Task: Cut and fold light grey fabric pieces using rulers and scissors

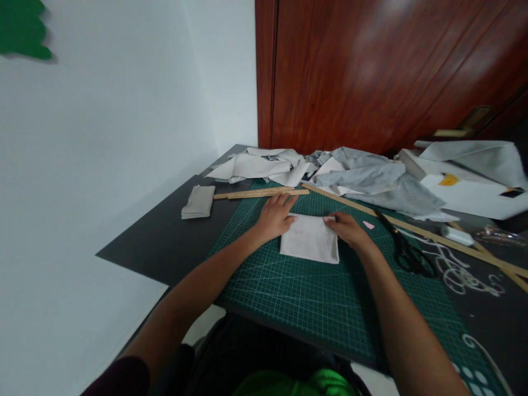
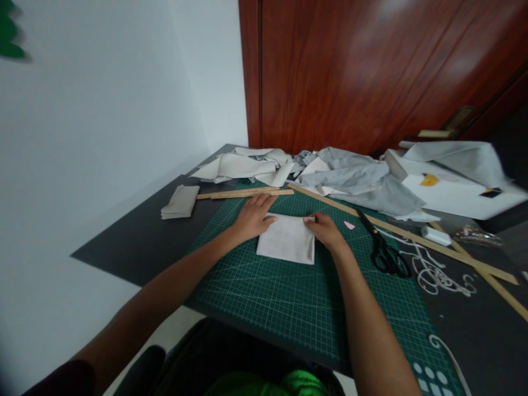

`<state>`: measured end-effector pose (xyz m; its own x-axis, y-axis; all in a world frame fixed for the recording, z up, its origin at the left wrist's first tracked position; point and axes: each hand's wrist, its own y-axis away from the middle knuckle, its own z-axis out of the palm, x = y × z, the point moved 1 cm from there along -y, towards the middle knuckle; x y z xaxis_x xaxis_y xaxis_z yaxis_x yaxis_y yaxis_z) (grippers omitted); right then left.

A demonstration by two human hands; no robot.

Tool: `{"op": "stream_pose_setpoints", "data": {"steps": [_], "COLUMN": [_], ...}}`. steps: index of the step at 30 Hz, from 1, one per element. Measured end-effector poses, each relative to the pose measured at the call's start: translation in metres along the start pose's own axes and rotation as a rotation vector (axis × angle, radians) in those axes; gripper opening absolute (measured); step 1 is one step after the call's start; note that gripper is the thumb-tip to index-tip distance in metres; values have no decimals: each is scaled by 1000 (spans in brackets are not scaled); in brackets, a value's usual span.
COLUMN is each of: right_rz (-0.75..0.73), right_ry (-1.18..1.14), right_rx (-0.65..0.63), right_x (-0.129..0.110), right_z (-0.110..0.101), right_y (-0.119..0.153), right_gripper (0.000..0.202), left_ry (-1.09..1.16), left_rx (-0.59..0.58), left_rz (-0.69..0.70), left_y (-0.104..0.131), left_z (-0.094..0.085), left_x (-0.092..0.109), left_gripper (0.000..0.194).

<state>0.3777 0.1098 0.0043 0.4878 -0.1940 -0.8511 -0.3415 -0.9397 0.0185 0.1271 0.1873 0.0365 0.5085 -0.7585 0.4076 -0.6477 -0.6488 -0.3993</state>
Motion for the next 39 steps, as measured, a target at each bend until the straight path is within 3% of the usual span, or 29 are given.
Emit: {"op": "stream_pose_setpoints", "data": {"steps": [3,6,8,12,17,21,24,28,34,36,39], "right_rz": [-31,-50,-51,-54,-21,0,-41,-46,114,184,230], "right_ry": [38,73,93,126,67,-125,-177,-158,-275,-312,-334], "right_rx": [22,33,32,40,5,-121,-148,-180,-316,-298,-221], "right_x": [0,-1,-1,-5,-13,-24,-32,-38,-46,-47,-45], "right_z": [2,2,1,-1,1,18,31,35,19,13,8], "right_y": [-1,-2,-3,-2,8,19,23,26,33,33,32], "right_gripper": [27,27,26,22,31,35,29,15,9,7,22], "left_ry": [13,37,27,5,23,50,5,-28,-46,-54,-61], "left_rx": [-171,-365,-415,-406,-450,-441,-372,-370,-435,-447,-458], "left_rz": [209,224,221,215,201,148,122,156,191,226,280], "left_y": [4,10,14,17,11,4,4,8,8,7,8], "left_z": [6,19,26,29,17,1,-2,12,19,17,16], "left_x": [13,21,24,26,18,10,10,12,9,10,11], "left_gripper": [66,75,85,87,85,66,51,62,79,82,92]}}
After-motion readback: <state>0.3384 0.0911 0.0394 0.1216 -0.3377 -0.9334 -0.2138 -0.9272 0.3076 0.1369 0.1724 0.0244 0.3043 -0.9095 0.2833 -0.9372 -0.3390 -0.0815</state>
